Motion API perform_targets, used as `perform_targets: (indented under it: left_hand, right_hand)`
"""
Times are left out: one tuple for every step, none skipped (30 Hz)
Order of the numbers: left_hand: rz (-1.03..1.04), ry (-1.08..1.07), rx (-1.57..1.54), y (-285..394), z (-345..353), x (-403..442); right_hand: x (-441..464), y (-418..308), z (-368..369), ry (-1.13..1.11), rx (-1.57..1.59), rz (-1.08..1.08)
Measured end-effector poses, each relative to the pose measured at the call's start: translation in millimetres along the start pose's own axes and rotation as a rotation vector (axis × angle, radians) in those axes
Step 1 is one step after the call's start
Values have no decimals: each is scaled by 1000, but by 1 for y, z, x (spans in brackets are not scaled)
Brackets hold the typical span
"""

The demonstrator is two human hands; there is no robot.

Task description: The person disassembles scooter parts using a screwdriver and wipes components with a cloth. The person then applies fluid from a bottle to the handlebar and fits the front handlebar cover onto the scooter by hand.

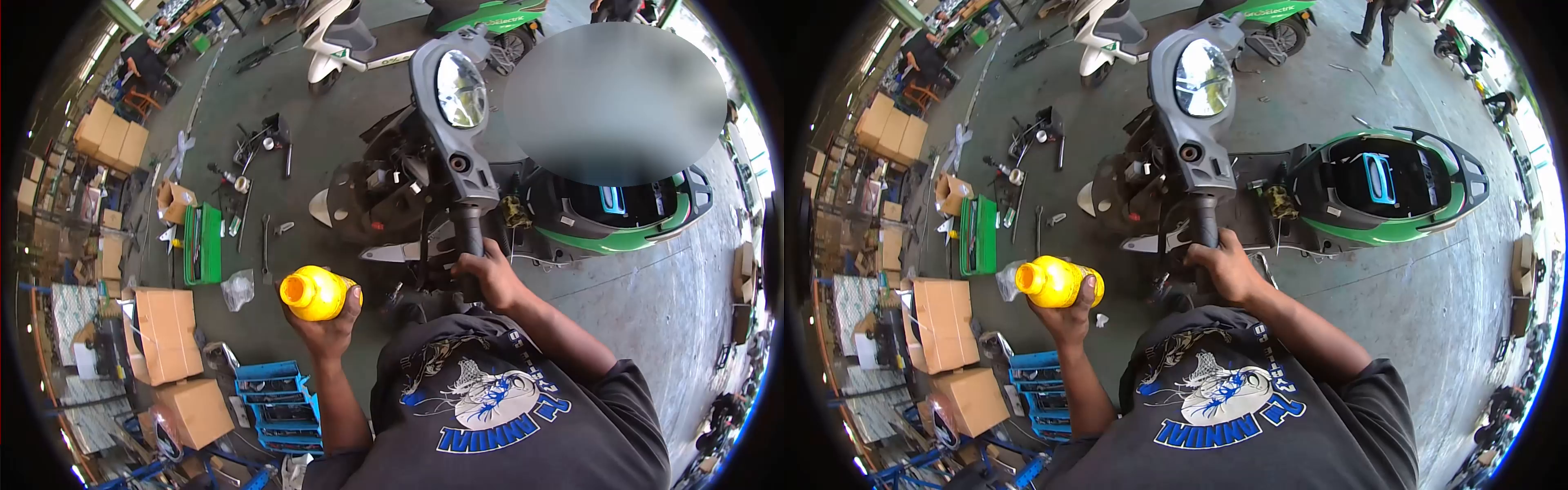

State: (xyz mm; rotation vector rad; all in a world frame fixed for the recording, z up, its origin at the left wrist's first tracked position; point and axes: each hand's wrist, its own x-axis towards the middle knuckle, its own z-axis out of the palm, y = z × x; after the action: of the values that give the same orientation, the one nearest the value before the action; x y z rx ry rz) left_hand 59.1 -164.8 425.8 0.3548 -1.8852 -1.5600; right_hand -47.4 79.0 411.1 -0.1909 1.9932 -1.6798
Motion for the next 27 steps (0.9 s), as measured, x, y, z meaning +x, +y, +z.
perform_targets:
  left_hand:
    - [-9, 8, 6, -1, -2, -1]
    - [-15, -1, 21, -1, -4, -1]
    - [-18, -11, 31, -1, -6, -1]
    - [-23, -7, 34, -1, -6, -2]
    - [-20, 23, 10, 0, -5, -3]
    - [-17, 53, -14, 0, -5, -4]
    - [-21, 54, -13, 0, -5, -5]
    - [-25, 59, -24, -1, -6, -5]
    - [-27, 63, -37, -1, -6, -5]
    - [-28, 63, -38, -2, -8, -5]
    - [-34, 37, -15, -3, -10, -4]
    - [-41, 9, 8, -3, -11, -5]
    - [-42, 6, 4, -4, -11, -6]
    - [-36, 11, 2, -6, -11, -6]
    - [-29, 17, 1, -7, -11, -6]
    - [-27, 14, -3, -7, -10, -5]
    - [-35, 25, -13, -5, -10, -5]
    - [-43, 36, -23, -5, -10, -6]
    - [-41, 34, -24, -6, -11, -5]
    - [-33, 23, -2, -9, -14, -5]
    - [-25, 12, 20, -10, -15, -4]
    - [-22, 15, 17, -9, -15, -3]
    - [-25, 31, 7, -9, -15, -3]
    - [-31, 48, -3, -8, -15, -4]
    - [-31, 50, -3, -8, -16, -3]
    - [-26, 44, 18, -8, -18, -2]
    - [-20, 36, 38, -9, -20, -1]
  right_hand:
    - [0, -4, 3, 26, -38, -41]
    - [-3, -11, 2, 56, 195, 135]
    - [-6, -26, 3, 89, 426, 308]
    - [-8, -33, 6, 71, 540, 334]
    - [-5, -26, 5, 68, 538, 340]
    - [1, -10, 1, -45, 609, 369]
    - [6, 6, -2, -157, 680, 397]
    - [11, 19, -5, -157, 679, 399]
    - [14, 24, -6, -194, 697, 394]
    - [15, 28, -7, -210, 705, 391]
    - [15, 28, -8, -227, 713, 388]
    - [10, 14, -6, -226, 739, 414]
    - [9, 12, -6, -223, 752, 425]
    - [8, 9, -6, -220, 765, 437]
    - [9, 12, -6, -208, 762, 435]
    - [9, 13, -6, -197, 760, 433]
    - [8, 10, -6, -195, 760, 431]
    - [4, -1, -4, -117, 727, 430]
    - [2, -7, -3, -41, 694, 430]
    - [2, -2, -6, -39, 694, 428]
    - [2, 1, -10, -64, 383, 252]
    - [1, 1, -12, -83, 225, 162]
    - [0, -2, -12, -88, 67, 72]
    - [-9, -26, -6, 26, -81, 84]
    - [-11, -35, -4, 71, -148, 100]
    - [-14, -44, -3, 115, -213, 120]
    - [-13, -42, -2, 116, -212, 120]
